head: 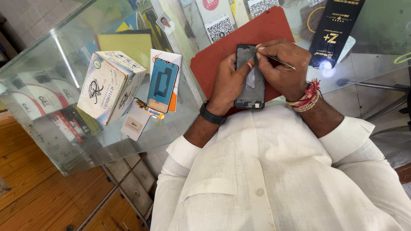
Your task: The person disassembles a smartphone, removes the battery, applies adhesive to the frame, and uses a metal tool to scrape residue from the interior. The person handles the phone, battery, adhesive bottle, and metal tool throughout the process.
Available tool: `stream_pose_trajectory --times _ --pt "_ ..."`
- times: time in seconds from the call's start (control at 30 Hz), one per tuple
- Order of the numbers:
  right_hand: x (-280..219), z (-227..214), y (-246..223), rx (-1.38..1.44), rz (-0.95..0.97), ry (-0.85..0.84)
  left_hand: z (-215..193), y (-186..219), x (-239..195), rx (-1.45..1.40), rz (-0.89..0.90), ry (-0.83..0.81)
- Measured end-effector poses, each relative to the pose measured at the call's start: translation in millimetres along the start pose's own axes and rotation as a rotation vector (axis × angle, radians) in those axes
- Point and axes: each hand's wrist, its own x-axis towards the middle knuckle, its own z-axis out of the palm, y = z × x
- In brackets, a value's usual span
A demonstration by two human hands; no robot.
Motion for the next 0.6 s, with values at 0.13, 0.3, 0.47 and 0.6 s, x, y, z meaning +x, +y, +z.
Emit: stream_pose_trajectory --times 0.13,0.3,0.47,0.6 --pt "-0.7 1.6 0.0 -0.023 -0.004 0.016 0.0 -1.1 0.1 -0.028 0.011 -0.008" --pt "-0.3 1.3 1.3 -0.032 -0.013 0.017 -1.2 -0.4 0.4 -0.044 0.002 -0.031" --pt "1.4 2.7 1.4 -0.061 -0.014 0.013 -1.6 0.1 -0.2 -0.002 0.014 -0.017" --pt "1.8 2.5 0.8 -0.051 -0.007 0.003 -0.8 -0.9 0.3 0.013 0.027 -0.012"
